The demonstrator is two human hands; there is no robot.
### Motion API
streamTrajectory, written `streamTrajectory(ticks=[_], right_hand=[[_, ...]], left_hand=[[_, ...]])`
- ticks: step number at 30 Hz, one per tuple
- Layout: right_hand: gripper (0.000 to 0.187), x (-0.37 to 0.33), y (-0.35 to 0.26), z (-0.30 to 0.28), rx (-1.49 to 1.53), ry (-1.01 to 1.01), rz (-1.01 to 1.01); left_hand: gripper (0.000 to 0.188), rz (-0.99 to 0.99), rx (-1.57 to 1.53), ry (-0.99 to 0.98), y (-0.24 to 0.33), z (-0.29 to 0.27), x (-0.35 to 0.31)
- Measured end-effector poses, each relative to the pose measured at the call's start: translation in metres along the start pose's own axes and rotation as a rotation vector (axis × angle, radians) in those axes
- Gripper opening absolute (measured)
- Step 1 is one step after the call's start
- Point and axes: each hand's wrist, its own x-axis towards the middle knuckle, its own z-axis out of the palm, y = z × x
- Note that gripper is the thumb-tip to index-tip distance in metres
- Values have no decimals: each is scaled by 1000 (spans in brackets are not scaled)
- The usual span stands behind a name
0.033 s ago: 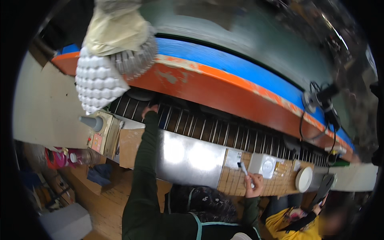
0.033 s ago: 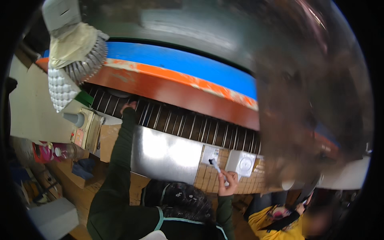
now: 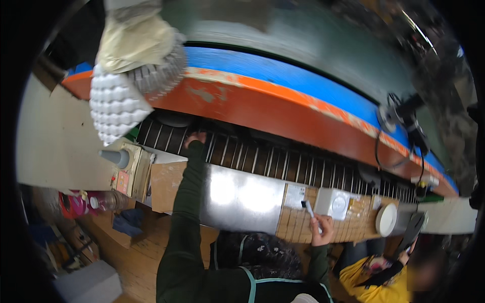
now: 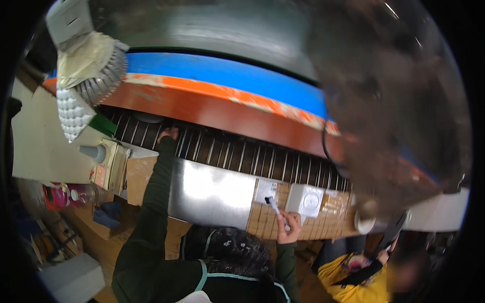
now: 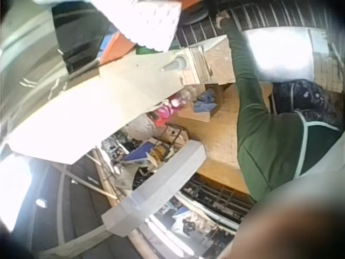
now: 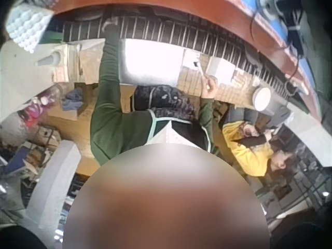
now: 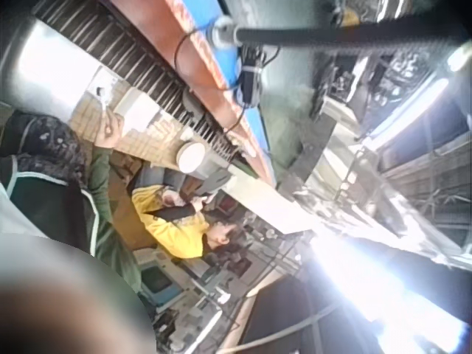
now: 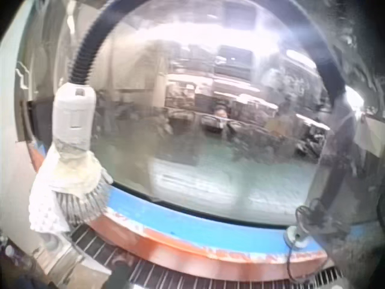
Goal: The person paints a gray plastic part with a white substance using a small brush. They repeatedly dip the brush into a white container and apply the substance to the part's surface, rotating the part to cover different areas.
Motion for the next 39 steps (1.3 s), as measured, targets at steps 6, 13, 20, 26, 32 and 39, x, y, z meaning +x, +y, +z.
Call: streamTrajectory(ticks=[6,13,20,26,32,39], right_hand=[[17,-38,31,-34,-69,49,161],[15,-82,85,-82,-461,166,374],[8,-73,130,-74,-729,296,112],[5,-51,141,-70,-778,299,-57],[6,-53,141,-73,-769,242,-31],[5,-44,144,-70,-843,287,-146]], left_hand=[[46,206,572,-333,-52,96,-41],[24,953,705,-969,-55,50,-222],[70,1177,1764,-1686,-98,-122,-362],[70,1060,1850,-1528,-140,-124,-330],[82,1336,2035,-872,-196,-102,-312],[74,461,732,-1077,-176,-76,-344]])
